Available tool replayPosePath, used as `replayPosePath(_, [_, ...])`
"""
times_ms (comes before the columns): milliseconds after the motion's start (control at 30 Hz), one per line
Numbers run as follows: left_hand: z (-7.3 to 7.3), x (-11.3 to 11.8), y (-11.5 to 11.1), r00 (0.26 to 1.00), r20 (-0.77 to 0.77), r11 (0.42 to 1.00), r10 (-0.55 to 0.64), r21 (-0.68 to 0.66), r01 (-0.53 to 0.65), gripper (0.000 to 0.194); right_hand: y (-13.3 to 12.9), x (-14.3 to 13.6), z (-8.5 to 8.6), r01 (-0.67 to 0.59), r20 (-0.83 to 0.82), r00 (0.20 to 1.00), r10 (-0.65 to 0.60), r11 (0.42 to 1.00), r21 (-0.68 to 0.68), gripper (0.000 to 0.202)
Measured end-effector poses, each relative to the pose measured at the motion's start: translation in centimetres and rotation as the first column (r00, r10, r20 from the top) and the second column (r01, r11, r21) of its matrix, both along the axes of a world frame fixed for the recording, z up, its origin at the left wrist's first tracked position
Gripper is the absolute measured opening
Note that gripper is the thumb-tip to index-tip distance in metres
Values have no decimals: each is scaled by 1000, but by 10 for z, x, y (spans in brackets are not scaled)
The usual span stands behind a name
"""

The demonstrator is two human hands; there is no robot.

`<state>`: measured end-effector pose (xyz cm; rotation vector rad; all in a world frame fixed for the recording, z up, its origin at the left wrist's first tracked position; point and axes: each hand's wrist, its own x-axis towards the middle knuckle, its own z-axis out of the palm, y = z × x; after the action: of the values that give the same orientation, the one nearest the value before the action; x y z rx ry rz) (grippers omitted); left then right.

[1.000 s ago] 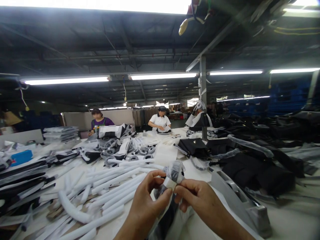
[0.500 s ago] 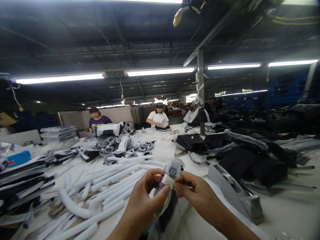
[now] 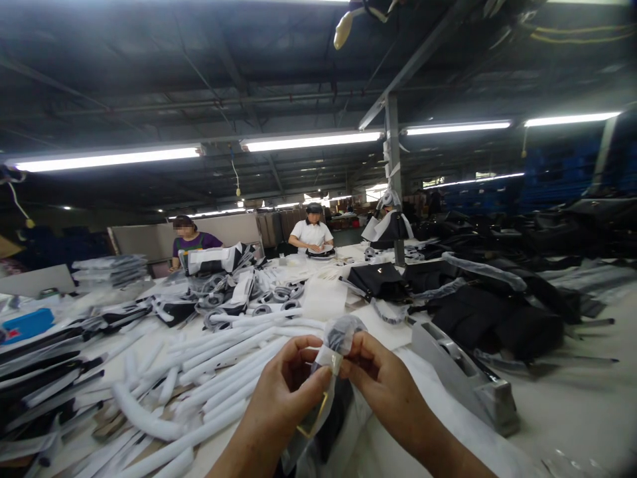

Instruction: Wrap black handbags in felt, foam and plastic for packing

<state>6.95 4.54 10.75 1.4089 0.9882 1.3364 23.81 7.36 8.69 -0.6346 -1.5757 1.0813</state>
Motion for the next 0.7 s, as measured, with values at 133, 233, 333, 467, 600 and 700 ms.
replayPosePath(133, [4,2,-4,1000,10,1000,26,-3,-26,49,-1,-7,-5,109,5,994,-109,994,-12,30])
replayPosePath(233, [5,3,-5,999,24,999,30,15,-31,49,-2,-12,-8,145,43,989,-142,987,-64,26])
replayPosePath(333, [4,3,-6,1000,0,1000,4,7,-4,45,-1,-14,-5,264,126,957,-260,965,-10,25])
replayPosePath(467, [2,4,-10,999,-41,998,-18,-54,16,45,-2,-7,1,378,222,896,-384,923,69,32])
replayPosePath(600, [-1,0,-8,999,-36,996,8,-87,-11,49,-16,6,0,383,288,876,-386,921,72,25])
replayPosePath(700, [-5,-2,-3,999,-45,995,5,-100,-10,51,-28,11,-3,305,174,940,-294,952,-39,44])
